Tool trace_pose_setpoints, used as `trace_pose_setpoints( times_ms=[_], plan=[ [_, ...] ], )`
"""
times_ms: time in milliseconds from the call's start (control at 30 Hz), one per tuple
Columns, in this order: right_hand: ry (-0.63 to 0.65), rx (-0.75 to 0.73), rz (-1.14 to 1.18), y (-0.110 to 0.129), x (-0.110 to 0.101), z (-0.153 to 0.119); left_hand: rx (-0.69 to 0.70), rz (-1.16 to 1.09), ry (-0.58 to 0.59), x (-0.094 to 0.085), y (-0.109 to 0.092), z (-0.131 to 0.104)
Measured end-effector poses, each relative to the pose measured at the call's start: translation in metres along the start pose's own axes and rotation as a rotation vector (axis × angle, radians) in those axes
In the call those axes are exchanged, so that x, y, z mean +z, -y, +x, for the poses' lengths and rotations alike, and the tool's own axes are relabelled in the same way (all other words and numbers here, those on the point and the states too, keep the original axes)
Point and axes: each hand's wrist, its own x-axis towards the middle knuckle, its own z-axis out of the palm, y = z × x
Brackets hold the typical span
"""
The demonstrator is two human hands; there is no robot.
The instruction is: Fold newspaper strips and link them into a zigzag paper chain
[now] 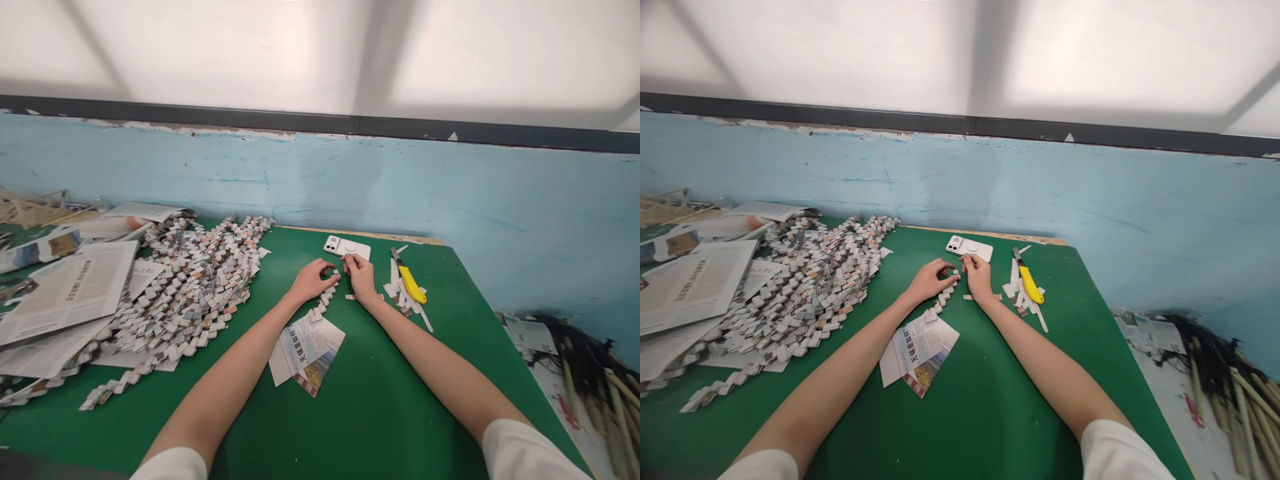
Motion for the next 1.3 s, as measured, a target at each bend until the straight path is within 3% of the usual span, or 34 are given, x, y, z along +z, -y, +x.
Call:
trace_pose_setpoints(
  times_ms=[133, 267, 633, 800, 967, 1133, 1300],
  plan=[
    [-0.01, 0.011, -0.009, 0.002, 0.001, -0.001, 0.053, 0.186, 0.027, 0.0, 0.001, -0.002],
    [-0.011, -0.006, -0.06, 0.003, 0.001, -0.003, 0.045, 0.179, 0.052, 0.001, 0.003, -0.001],
    [0.057, -0.037, -0.054, 0.008, 0.002, -0.003, -0.257, -0.449, -0.096, -0.001, 0.013, 0.004],
    [0.083, -0.057, -0.004, 0.008, 0.004, -0.005, -0.261, -0.517, -0.162, -0.001, 0.019, 0.009],
    [0.075, -0.062, 0.065, 0.008, 0.005, -0.005, -0.289, -0.757, -0.204, -0.003, 0.015, 0.012],
    [0.075, -0.001, 0.088, 0.003, 0.006, -0.003, -0.262, -0.957, -0.171, -0.012, 0.015, 0.011],
    [0.096, -0.001, 0.084, 0.005, 0.008, -0.005, -0.302, -1.034, -0.246, -0.017, 0.02, 0.012]
  ],
)
